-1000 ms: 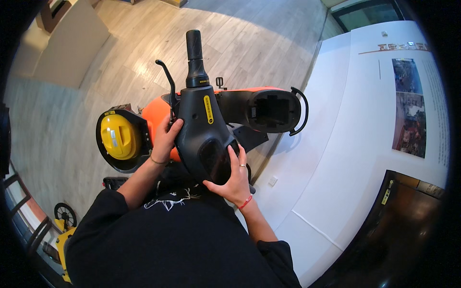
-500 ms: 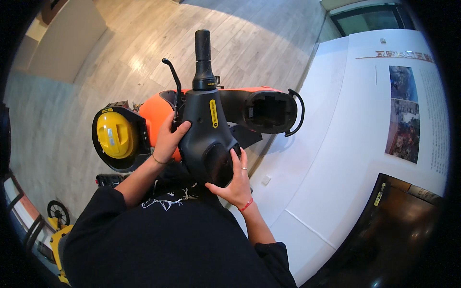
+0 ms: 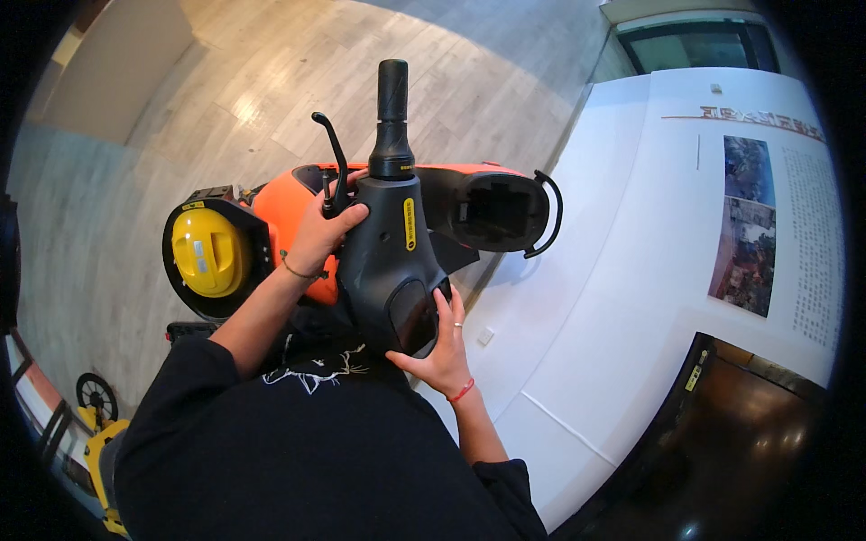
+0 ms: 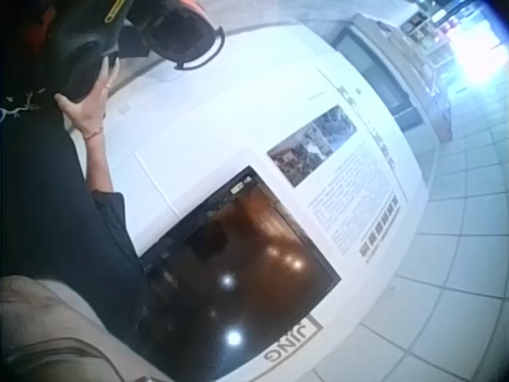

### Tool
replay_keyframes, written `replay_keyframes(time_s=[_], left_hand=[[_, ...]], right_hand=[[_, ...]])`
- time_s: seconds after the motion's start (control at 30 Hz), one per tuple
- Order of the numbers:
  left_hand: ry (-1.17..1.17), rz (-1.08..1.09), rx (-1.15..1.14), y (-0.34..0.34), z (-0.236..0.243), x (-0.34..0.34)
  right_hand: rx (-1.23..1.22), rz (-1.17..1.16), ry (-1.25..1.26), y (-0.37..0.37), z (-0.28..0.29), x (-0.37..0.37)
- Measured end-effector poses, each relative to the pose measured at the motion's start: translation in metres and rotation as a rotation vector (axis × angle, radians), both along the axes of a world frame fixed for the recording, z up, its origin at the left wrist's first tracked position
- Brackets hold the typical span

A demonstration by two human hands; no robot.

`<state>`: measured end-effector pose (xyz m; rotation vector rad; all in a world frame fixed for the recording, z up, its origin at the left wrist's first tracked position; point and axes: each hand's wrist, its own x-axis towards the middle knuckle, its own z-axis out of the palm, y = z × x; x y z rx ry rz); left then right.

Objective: Disassembling the front panel and handlebars of an electric scooter.

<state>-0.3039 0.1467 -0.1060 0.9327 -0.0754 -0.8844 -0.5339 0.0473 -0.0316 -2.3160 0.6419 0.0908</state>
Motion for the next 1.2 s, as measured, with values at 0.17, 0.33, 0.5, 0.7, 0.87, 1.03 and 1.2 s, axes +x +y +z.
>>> replay_keyframes(time_s=[0.17,0.33,0.5,0.7,0.87,1.03,1.2], left_hand=[[0.025,0.009,0.029,-0.002,-0.001,-0.004],[0.101,0.011,-0.003,0.003,0.000,-0.003],[0.128,-0.065,0.044,-0.003,0.001,0.001],[0.136,-0.160,0.010,0.006,-0.003,0.004],[0.256,-0.074,-0.053,0.024,-0.021,-0.005],[0.126,-0.253,0.106,0.046,-0.016,-0.026],[-0.162,-0.112,0.110,0.036,0.002,-0.044]], right_hand=[[-0.016,0.046,0.028,-0.005,0.012,0.014],[-0.246,-0.144,-0.065,-0.010,0.021,0.068],[-0.069,-0.051,-0.084,-0.014,0.017,0.131],[-0.047,-0.084,-0.097,-0.015,-0.004,0.154],[-0.023,-0.102,-0.089,-0.011,-0.006,0.157],[-0.057,-0.107,-0.089,-0.009,-0.005,0.157],[-0.023,-0.112,-0.074,-0.010,-0.003,0.159]])
